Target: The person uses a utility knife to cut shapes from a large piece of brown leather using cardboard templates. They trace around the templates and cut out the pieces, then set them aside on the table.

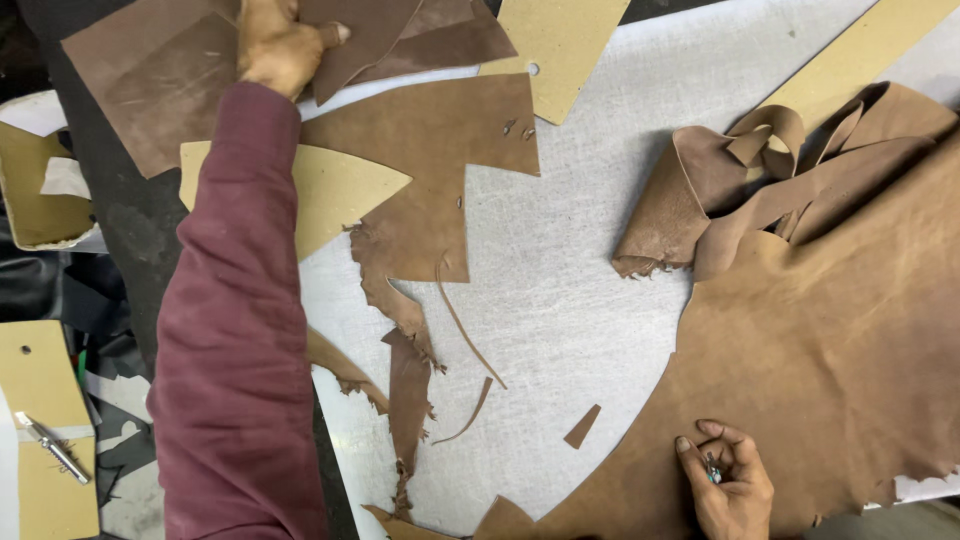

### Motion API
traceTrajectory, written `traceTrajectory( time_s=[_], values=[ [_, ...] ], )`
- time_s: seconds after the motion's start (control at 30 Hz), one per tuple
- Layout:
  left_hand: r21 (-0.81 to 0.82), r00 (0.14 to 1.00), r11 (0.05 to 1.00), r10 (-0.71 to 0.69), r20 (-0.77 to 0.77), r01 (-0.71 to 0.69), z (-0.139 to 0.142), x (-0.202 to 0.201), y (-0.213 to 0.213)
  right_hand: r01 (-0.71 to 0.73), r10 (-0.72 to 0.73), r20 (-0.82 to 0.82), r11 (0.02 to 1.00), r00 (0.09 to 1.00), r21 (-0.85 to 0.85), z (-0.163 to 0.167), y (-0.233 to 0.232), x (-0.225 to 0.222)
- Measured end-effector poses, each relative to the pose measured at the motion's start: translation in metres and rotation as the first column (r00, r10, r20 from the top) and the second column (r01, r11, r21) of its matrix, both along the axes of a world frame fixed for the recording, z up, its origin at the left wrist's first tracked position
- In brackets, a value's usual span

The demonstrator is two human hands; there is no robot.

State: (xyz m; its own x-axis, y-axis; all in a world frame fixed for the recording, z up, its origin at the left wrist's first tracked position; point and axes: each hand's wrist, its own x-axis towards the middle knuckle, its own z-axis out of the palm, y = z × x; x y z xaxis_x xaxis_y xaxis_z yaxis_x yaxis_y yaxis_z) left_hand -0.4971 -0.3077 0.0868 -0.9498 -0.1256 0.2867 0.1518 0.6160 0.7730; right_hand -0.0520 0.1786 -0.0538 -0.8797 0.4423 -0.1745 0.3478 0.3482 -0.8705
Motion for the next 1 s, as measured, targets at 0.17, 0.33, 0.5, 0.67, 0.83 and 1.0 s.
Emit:
traceTrajectory(
  time_s=[0.17,0.33,0.5,0.67,0.83,1.0],
  values=[
    [-0.312,0.980,0.936,0.119,-0.158,-0.164,0.021,0.077,-0.008,-0.018,0.020,0.044,0.999,0.999,-0.048,0.014,-0.004,-0.006],
    [-0.688,0.987,0.710,-0.071,0.141,0.149,0.009,0.188,-0.009,-0.066,0.066,0.040,0.998,0.997,0.013,0.033,-0.012,-0.016],
    [-0.743,0.993,0.662,-0.025,0.112,0.100,-0.023,0.219,-0.035,-0.136,0.132,0.041,0.983,0.990,0.121,0.047,-0.015,-0.024],
    [-0.951,0.991,0.294,-0.059,-0.118,-0.096,-0.012,0.225,-0.008,-0.187,0.182,0.063,0.978,0.981,0.092,0.058,-0.011,-0.024],
    [-0.756,0.993,0.653,0.112,0.034,-0.047,0.014,0.251,0.023,-0.325,0.328,-0.002,0.938,0.945,0.122,0.069,-0.005,-0.010],
    [-0.691,0.991,0.715,0.134,-0.021,-0.111,0.031,0.253,0.042,-0.433,0.479,-0.125,0.858,0.869,0.277,0.079,-0.001,0.010]
  ],
)
